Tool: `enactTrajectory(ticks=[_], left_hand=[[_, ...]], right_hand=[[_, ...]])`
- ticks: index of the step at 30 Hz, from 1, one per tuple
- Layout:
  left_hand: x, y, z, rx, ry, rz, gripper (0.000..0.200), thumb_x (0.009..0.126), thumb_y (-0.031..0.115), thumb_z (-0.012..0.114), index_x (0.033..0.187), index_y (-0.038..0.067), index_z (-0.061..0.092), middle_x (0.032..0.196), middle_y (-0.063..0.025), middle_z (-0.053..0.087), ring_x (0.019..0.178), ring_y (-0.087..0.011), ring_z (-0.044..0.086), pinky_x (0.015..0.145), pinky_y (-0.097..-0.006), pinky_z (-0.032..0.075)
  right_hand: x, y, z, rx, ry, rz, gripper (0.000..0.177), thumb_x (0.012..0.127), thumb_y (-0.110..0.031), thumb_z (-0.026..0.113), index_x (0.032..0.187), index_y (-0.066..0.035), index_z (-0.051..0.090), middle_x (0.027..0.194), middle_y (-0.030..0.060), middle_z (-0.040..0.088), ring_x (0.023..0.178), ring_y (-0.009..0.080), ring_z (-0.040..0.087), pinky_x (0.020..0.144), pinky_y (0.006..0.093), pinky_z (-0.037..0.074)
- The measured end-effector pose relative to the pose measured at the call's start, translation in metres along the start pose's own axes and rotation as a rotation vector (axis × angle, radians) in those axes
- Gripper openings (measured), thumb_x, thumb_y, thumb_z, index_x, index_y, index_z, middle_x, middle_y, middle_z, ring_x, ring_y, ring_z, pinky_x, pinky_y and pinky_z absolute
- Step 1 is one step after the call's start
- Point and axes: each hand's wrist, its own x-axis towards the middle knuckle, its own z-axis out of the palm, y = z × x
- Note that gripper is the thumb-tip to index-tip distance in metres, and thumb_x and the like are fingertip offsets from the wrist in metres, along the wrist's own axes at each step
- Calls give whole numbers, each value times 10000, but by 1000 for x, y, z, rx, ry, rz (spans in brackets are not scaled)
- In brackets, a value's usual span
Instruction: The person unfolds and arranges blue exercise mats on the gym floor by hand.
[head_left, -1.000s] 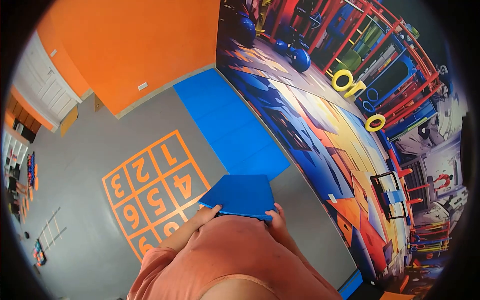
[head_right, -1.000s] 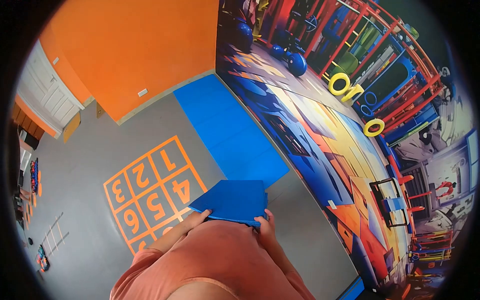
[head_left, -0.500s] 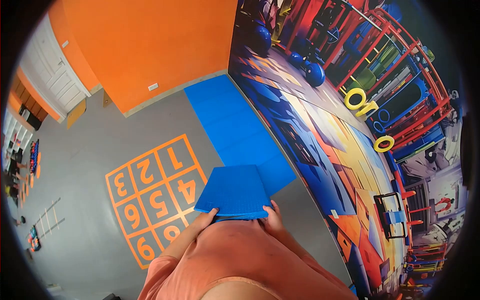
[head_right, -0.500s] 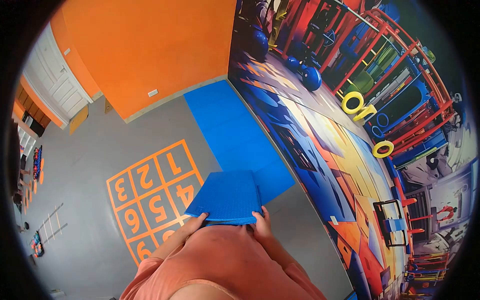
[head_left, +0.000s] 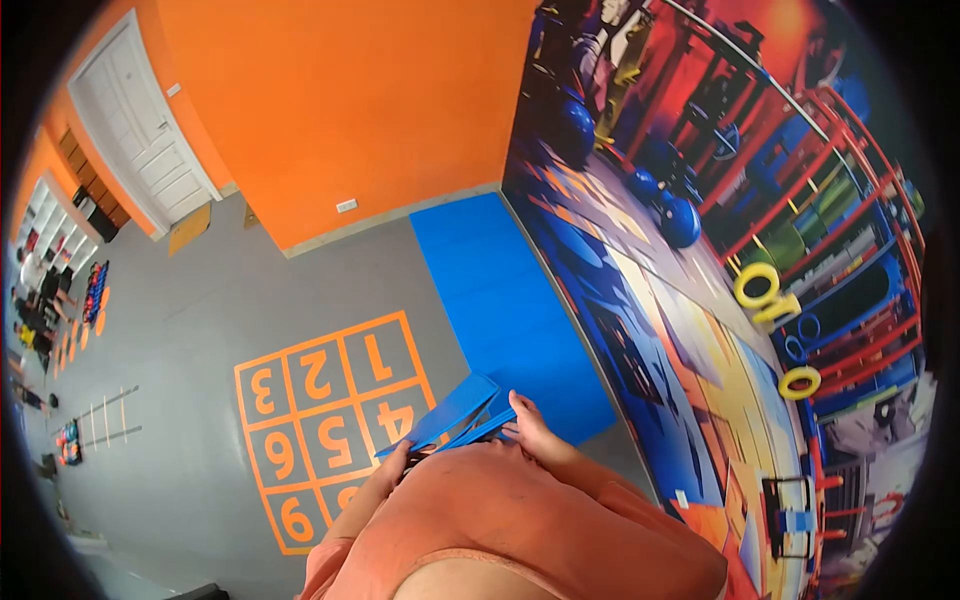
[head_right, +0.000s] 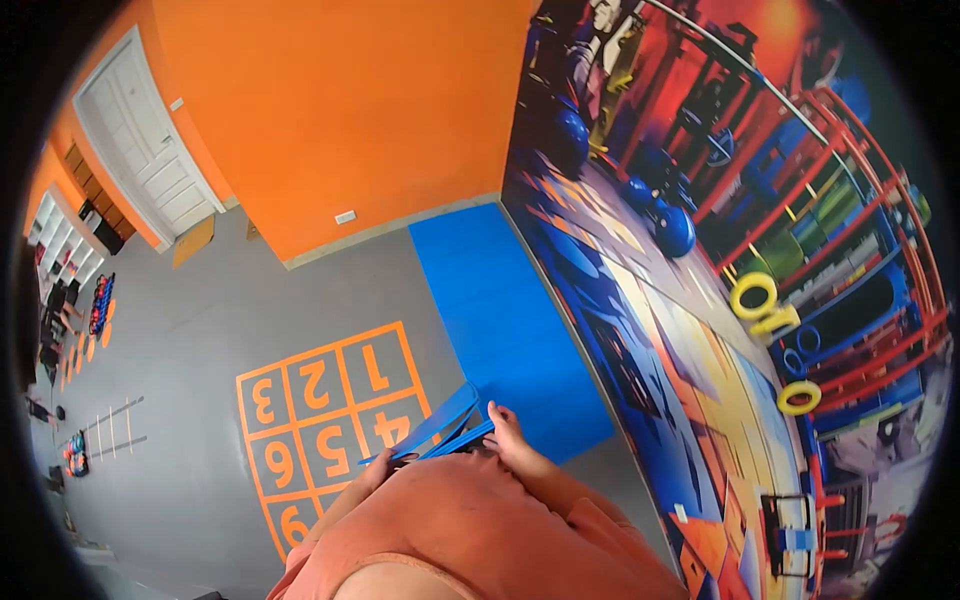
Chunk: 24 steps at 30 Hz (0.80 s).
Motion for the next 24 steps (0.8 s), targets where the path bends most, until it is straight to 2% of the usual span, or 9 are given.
enactTrajectory(ticks=[2, 4, 8, 10, 13, 17, 20, 22, 24], left_hand=[[-6, 28, 7, -13, 4, 24, 571, 995, 451, 341, 1358, 112, 622, 1351, -152, 604, 1187, -263, 563, 1049, -425, 420], [-16, 63, 24, 43, 127, -1, 565, 995, 449, 348, 1391, 130, 595, 1390, -147, 585, 1248, -266, 526, 1106, -440, 379], [5, 87, 30, -149, 219, 8, 542, 992, 439, 395, 1390, 127, 589, 1366, -123, 602, 1278, -245, 496, 1109, -447, 368], [33, 85, 16, -219, 286, 213, 508, 986, 430, 444, 1350, 115, 605, 1334, -102, 621, 1277, -232, 484, 1103, -442, 372], [48, 103, -4, -181, 285, 307, 483, 984, 424, 469, 1315, 104, 613, 1314, -93, 630, 1263, -235, 489, 1096, -436, 379], [75, 141, -45, -261, 274, 239, 486, 985, 434, 462, 1294, 92, 617, 1315, -89, 630, 1264, -238, 485, 1090, -429, 384], [78, 202, -67, -149, 247, 229, 496, 984, 441, 444, 1274, 86, 633, 1295, -87, 639, 1235, -238, 509, 1083, -430, 388], [63, 262, -74, -96, 157, 215, 505, 983, 447, 418, 1251, 90, 654, 1282, -94, 644, 1186, -245, 542, 1077, -430, 391], [55, 316, -82, -56, 198, 207, 517, 983, 447, 403, 1243, 85, 664, 1259, -102, 647, 1152, -252, 565, 1063, -435, 403]], right_hand=[[31, -14, 5, -25, -8, 0, 783, 922, -545, 688, 1505, -174, 320, 1548, 144, 345, 1330, 436, 447, 1075, 549, 401], [53, -29, 15, -109, -8, -114, 694, 905, -461, 718, 1436, -184, 369, 1379, 102, 515, 1156, 297, 565, 951, 497, 469], [88, -54, 32, -66, 4, -63, 673, 922, -313, 699, 1492, -198, 361, 1481, 115, 435, 1267, 315, 497, 1039, 520, 411], [101, -67, 40, -1, -11, -134, 653, 925, -268, 678, 1496, -206, 368, 1423, 102, 491, 1230, 275, 525, 1016, 510, 421], [107, -92, 61, -4, 11, -160, 596, 938, -231, 646, 1486, -234, 410, 1316, 76, 564, 1151, 232, 561, 990, 473, 439], [147, -107, 85, -20, 37, -184, 563, 927, -187, 636, 1459, -247, 463, 1299, 68, 559, 1148, 218, 540, 973, 443, 451], [154, -135, 117, -36, 87, -188, 563, 919, -163, 628, 1455, -232, 473, 1290, 66, 559, 1132, 209, 536, 965, 434, 451], [164, -143, 138, 13, 114, -225, 590, 896, -127, 639, 1456, -205, 473, 1230, 69, 573, 1044, 214, 573, 890, 416, 480], [172, -151, 163, 107, 204, -180, 616, 869, -58, 645, 1452, -147, 466, 1168, 80, 576, 960, 222, 597, 800, 393, 500]])
